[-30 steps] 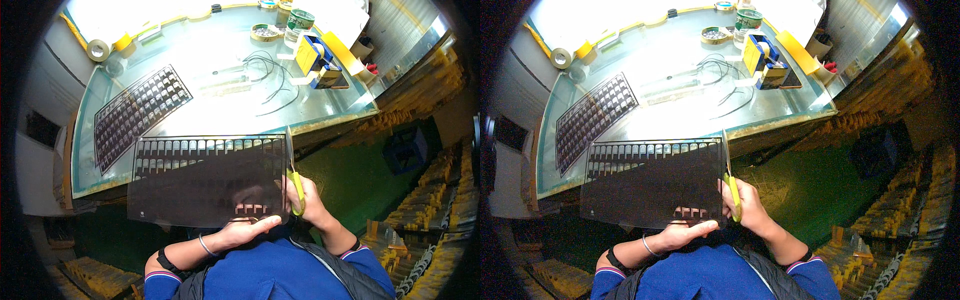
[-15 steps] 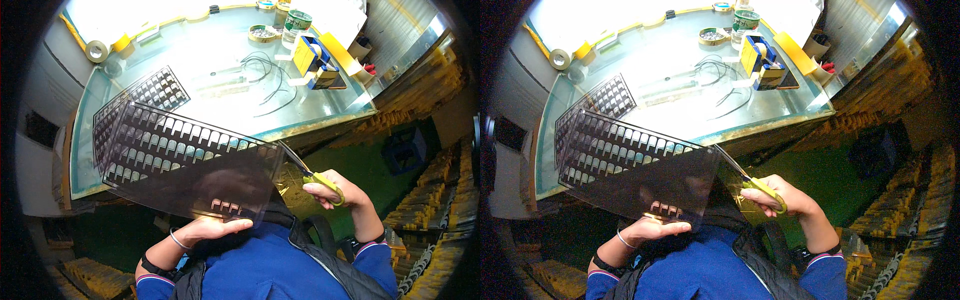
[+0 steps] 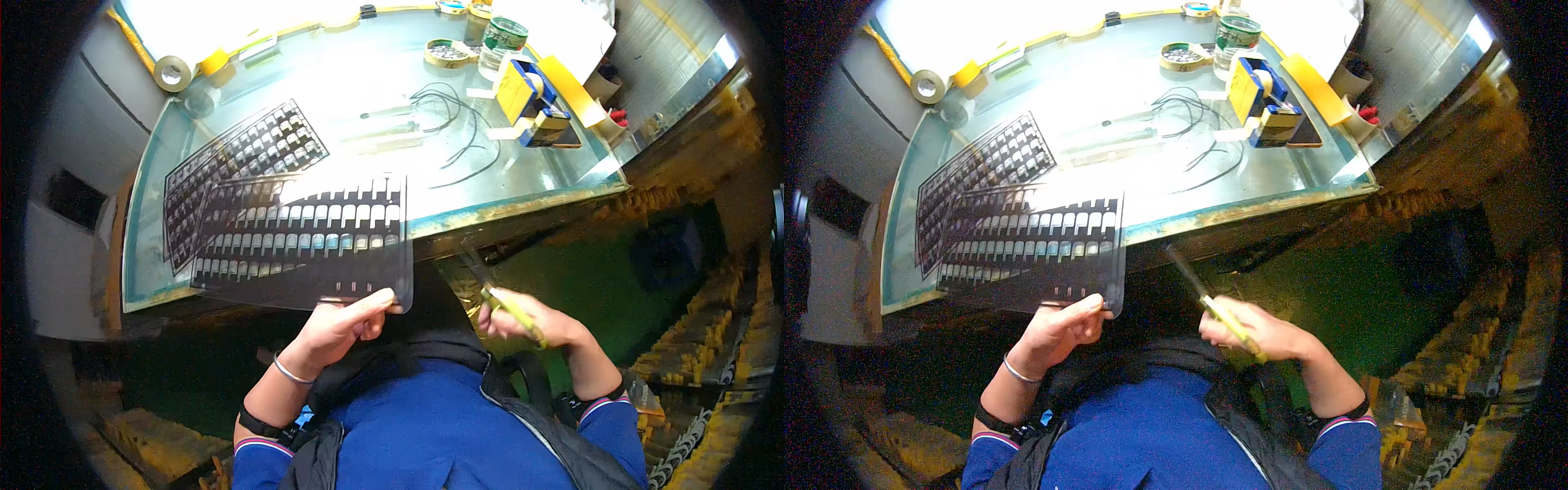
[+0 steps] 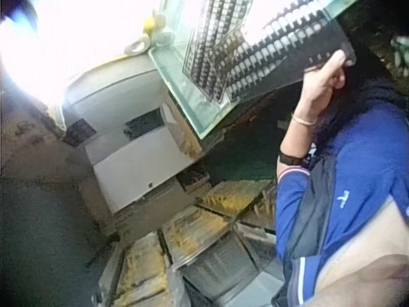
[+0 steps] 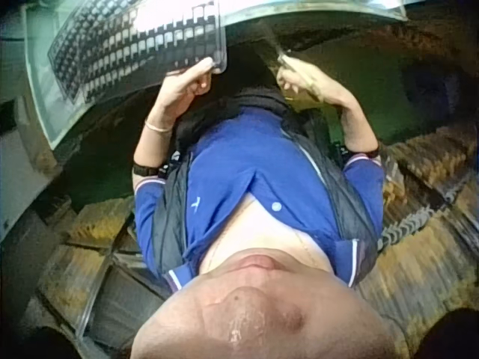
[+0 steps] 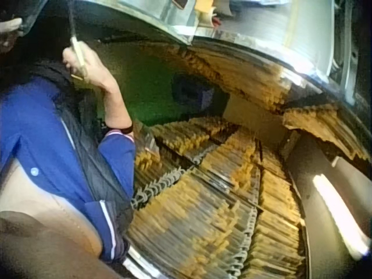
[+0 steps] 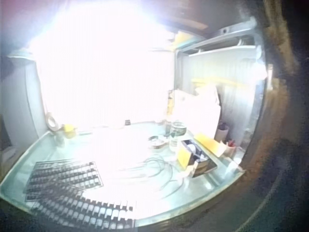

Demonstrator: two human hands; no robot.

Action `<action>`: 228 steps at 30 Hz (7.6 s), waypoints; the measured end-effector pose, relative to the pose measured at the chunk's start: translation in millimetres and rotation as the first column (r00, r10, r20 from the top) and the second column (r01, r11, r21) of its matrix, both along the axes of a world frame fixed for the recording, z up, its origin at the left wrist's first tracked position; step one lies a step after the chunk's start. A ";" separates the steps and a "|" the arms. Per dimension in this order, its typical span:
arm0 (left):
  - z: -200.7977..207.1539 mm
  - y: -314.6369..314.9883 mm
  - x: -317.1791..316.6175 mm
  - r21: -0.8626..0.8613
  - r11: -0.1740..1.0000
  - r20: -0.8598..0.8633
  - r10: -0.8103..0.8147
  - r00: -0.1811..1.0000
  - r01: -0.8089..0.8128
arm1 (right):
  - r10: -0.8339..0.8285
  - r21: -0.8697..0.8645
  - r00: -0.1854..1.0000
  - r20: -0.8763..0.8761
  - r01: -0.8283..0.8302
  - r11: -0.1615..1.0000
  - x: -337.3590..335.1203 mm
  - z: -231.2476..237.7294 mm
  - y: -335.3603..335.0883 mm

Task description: Cutting several metal grids into smaller pieces using scissors on a glass table.

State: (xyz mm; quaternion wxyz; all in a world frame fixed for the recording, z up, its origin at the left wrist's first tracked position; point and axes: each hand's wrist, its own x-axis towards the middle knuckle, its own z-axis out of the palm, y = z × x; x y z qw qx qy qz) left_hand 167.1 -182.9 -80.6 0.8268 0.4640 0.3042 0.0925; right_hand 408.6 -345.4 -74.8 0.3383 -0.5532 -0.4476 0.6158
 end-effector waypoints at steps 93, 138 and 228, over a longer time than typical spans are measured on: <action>3.7 -28.5 39.8 -0.187 0.966 0.058 0.190 0.980 -0.177 | -0.377 -0.016 0.919 0.116 0.381 0.924 -76.4 7.3 30.3; -4.3 -56.5 38.0 -0.101 0.995 -0.008 -0.017 1.000 0.016 | -0.448 0.202 0.891 0.074 0.426 0.882 -67.4 -29.2 22.1; -8.2 -68.2 11.8 0.318 0.948 0.064 -0.020 0.998 -0.001 | -0.750 0.609 0.558 -0.356 0.747 0.267 -24.6 39.3 43.9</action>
